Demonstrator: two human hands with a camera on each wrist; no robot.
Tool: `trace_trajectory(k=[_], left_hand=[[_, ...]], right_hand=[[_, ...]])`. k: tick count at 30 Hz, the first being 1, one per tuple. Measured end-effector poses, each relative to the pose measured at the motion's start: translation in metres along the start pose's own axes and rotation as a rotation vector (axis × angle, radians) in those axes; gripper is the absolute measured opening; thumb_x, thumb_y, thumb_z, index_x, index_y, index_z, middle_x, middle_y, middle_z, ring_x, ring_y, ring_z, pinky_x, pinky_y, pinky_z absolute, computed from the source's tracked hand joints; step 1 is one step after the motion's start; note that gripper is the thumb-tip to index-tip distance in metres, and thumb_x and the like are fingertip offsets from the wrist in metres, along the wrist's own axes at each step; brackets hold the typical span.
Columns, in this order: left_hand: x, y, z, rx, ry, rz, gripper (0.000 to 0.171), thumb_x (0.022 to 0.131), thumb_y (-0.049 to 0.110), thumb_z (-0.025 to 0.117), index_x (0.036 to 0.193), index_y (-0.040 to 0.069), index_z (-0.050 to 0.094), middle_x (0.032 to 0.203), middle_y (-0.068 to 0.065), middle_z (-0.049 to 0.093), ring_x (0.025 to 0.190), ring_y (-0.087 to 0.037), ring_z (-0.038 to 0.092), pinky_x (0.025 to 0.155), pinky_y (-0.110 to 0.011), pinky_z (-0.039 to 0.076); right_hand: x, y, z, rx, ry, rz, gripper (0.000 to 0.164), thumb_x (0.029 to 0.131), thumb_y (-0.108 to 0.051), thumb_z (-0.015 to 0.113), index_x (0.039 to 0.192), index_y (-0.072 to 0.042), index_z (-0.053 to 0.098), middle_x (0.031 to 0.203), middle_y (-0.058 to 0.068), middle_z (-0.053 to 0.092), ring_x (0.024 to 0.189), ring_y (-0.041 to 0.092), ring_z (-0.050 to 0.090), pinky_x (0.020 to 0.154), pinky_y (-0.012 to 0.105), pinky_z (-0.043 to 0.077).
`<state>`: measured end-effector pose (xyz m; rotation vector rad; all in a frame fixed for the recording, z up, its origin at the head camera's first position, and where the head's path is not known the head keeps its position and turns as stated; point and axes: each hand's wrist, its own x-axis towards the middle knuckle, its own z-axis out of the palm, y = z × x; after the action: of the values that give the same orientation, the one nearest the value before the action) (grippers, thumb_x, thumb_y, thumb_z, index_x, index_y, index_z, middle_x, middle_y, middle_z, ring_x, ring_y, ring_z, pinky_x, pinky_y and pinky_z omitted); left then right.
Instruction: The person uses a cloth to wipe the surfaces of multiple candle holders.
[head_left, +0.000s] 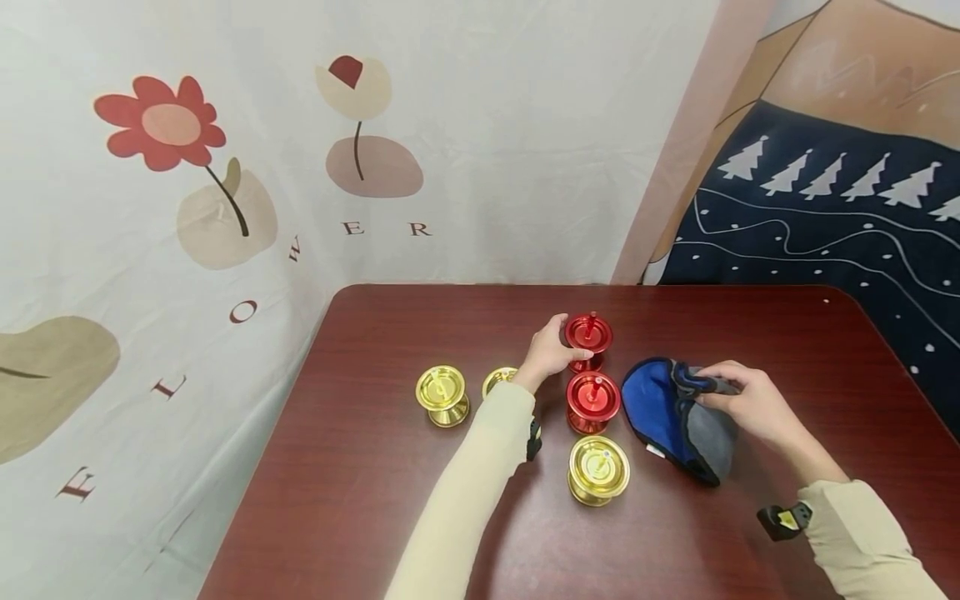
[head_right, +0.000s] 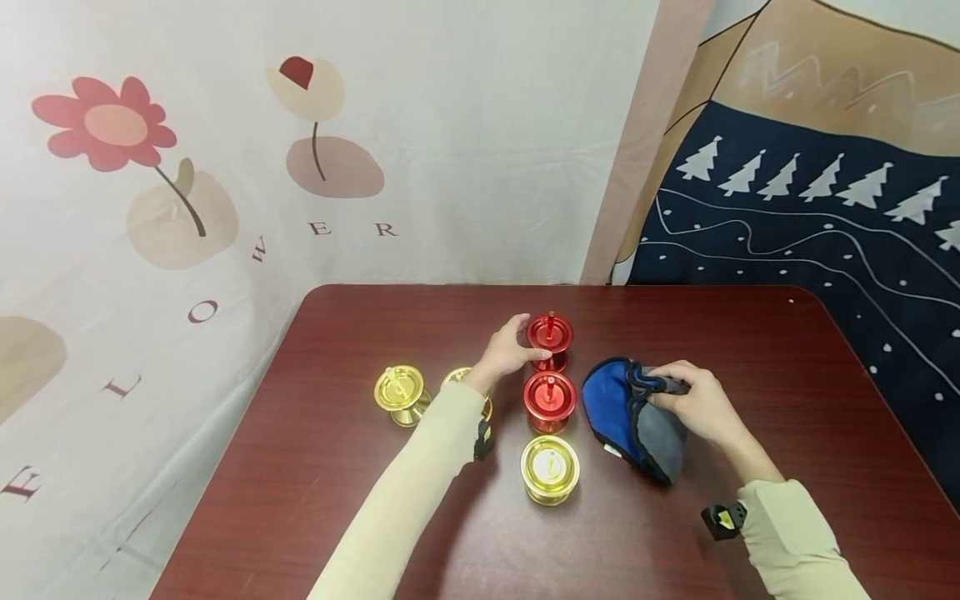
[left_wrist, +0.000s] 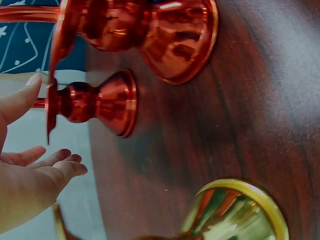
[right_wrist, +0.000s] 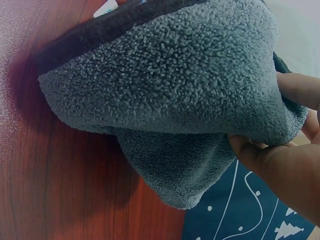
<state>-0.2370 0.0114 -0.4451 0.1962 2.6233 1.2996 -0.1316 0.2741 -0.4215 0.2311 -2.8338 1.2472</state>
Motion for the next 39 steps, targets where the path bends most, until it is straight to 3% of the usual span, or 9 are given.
trace_trajectory(k=[12,22,28,39], left_hand=[[0.001,-0.007,0.011,0.01,0.024,-0.014,0.077,0.075,0.029,0.076,0.138,0.009,0.036,0.134,-0.008,0.046,0.12,-0.027,0.042,0.098,-0.038,0.037],[0.001,-0.007,0.012,-0.057,0.077,-0.013,0.066,0.07,0.022,0.08,0.124,0.005,0.046,0.117,-0.01,0.057,0.107,-0.021,0.053,0.088,-0.032,0.045],[0.001,-0.008,0.012,-0.06,0.114,-0.022,0.066,0.07,0.02,0.08,0.125,0.004,0.047,0.117,-0.011,0.058,0.108,-0.023,0.052,0.091,-0.033,0.044],[-0.004,0.007,-0.005,-0.09,0.121,0.013,0.066,0.069,0.02,0.081,0.124,0.002,0.049,0.116,-0.011,0.058,0.107,-0.023,0.053,0.09,-0.033,0.044]], right_hand=[[0.0,0.003,0.001,-0.003,-0.025,0.001,0.023,0.077,-0.003,0.07,0.099,0.002,0.066,0.098,0.015,0.06,0.083,-0.006,0.047,0.067,0.016,0.044],[0.0,0.003,0.002,-0.003,-0.018,0.001,0.023,0.076,-0.002,0.071,0.098,0.002,0.066,0.096,0.015,0.061,0.081,-0.006,0.047,0.066,0.016,0.043],[0.001,0.003,0.002,-0.006,-0.014,-0.007,0.023,0.075,-0.001,0.071,0.097,0.002,0.066,0.096,0.014,0.061,0.081,-0.005,0.047,0.067,0.016,0.043],[0.003,0.003,0.001,0.014,-0.012,0.003,0.023,0.075,0.0,0.071,0.097,0.002,0.066,0.097,0.015,0.06,0.08,-0.005,0.049,0.064,0.015,0.046]])
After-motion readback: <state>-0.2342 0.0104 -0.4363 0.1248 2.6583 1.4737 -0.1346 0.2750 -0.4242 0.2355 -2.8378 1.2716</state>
